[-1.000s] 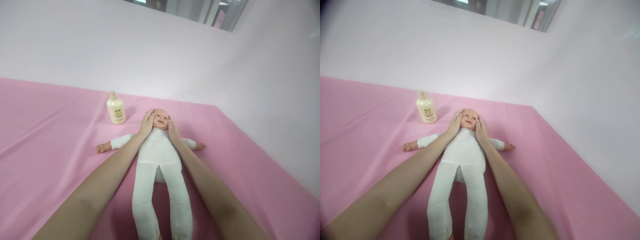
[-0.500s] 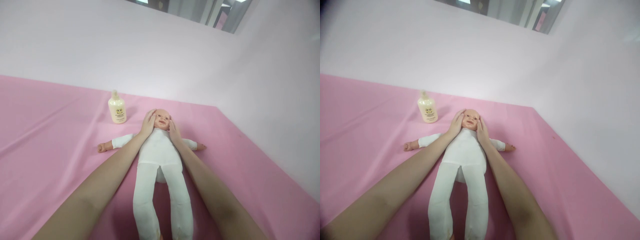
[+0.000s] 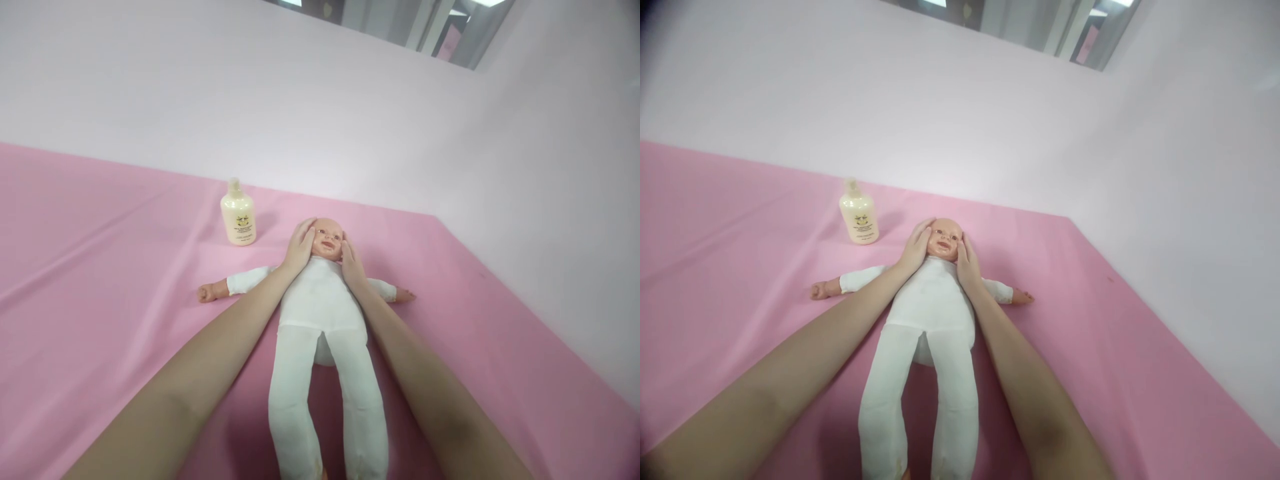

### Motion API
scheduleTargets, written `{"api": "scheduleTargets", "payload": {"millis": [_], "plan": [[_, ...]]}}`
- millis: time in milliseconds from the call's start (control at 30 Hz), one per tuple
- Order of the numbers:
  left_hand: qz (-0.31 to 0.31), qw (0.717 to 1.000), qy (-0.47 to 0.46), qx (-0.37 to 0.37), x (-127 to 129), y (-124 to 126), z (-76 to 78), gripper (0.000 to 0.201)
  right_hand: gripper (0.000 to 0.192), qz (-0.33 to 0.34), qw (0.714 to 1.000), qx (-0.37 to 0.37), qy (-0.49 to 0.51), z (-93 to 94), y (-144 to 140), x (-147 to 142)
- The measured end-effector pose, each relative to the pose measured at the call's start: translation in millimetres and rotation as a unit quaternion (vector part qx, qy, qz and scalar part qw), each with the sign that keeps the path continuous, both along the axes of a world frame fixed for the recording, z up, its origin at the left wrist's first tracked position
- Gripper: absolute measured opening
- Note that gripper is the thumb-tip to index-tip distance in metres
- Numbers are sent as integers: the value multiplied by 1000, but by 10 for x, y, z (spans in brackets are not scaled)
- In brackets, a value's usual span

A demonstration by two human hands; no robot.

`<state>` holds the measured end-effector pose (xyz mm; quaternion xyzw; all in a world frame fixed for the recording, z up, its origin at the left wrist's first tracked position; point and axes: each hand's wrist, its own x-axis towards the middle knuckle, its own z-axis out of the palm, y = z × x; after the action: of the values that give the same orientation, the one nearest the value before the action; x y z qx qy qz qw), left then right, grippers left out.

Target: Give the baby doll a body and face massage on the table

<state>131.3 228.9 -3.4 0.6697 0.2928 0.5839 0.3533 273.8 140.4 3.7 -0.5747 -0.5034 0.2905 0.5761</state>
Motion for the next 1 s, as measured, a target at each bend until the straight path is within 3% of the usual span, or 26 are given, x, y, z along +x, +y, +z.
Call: {"api": "scheduleTargets", "payload": {"millis": [300,700,1000], "plan": [[-7,1000,13,2,-10,-50,52,40,60,6,999,-17,36,10,-9,-7],[-2,1000,6,-1,1,-16,7,41,59,-2,1000,-8,25,31,-18,-32],[-1,1000,14,3,-42,-57,58,41,59,-8,1000,0,8,7,2,-25]]}}
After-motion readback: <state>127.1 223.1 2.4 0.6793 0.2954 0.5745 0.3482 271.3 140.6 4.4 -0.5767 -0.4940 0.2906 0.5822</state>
